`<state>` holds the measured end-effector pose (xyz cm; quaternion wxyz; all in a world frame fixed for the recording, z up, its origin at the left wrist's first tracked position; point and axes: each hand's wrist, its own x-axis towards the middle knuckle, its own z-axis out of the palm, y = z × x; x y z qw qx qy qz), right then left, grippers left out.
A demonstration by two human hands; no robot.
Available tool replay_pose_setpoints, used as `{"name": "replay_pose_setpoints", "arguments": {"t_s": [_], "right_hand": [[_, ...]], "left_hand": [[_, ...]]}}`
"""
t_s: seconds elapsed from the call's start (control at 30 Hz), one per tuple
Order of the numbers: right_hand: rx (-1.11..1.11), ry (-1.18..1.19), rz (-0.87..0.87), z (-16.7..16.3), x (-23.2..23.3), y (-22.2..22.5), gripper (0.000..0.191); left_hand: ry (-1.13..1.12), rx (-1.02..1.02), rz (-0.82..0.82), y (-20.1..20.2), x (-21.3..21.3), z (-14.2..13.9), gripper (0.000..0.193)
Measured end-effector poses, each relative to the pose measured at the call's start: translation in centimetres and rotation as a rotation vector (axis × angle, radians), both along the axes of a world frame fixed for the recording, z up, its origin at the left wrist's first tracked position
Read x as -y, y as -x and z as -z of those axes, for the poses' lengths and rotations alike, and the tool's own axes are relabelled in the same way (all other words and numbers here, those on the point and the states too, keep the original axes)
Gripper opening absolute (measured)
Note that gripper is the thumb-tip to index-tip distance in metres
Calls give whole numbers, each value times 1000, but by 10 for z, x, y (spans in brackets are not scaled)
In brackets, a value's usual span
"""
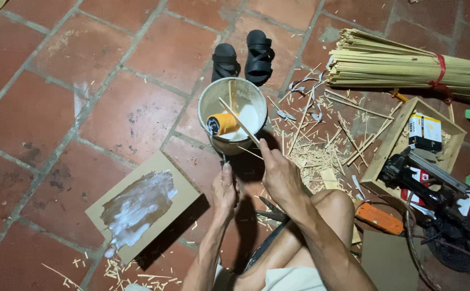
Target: The person applies white glue to a cardboard sheet using a paint roller, then places a woven bamboo mat on the glued surface and presses it down. They continue to adjust and press the mat to ensure adhesion.
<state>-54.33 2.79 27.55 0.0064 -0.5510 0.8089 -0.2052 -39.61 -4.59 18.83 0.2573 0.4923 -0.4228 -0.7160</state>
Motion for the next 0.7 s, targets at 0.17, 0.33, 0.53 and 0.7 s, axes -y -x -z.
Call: {"name": "replay_pose_setpoints", "arguments": {"t_s": [0.17, 0.33, 0.53, 0.7], "right_hand": [[58, 38, 2, -4, -2, -15, 67], [64, -214, 52, -5, 1, 9, 70], [-23, -34, -76, -18, -10, 39, 67], [52, -134, -127, -33, 1, 56, 51]], "left_hand": [[139, -9, 4, 5, 1, 9, 60], [168, 39, -1, -2, -8, 17, 57], [312, 366, 38, -12, 3, 18, 53], [333, 309, 74, -21, 11, 20, 55]]}}
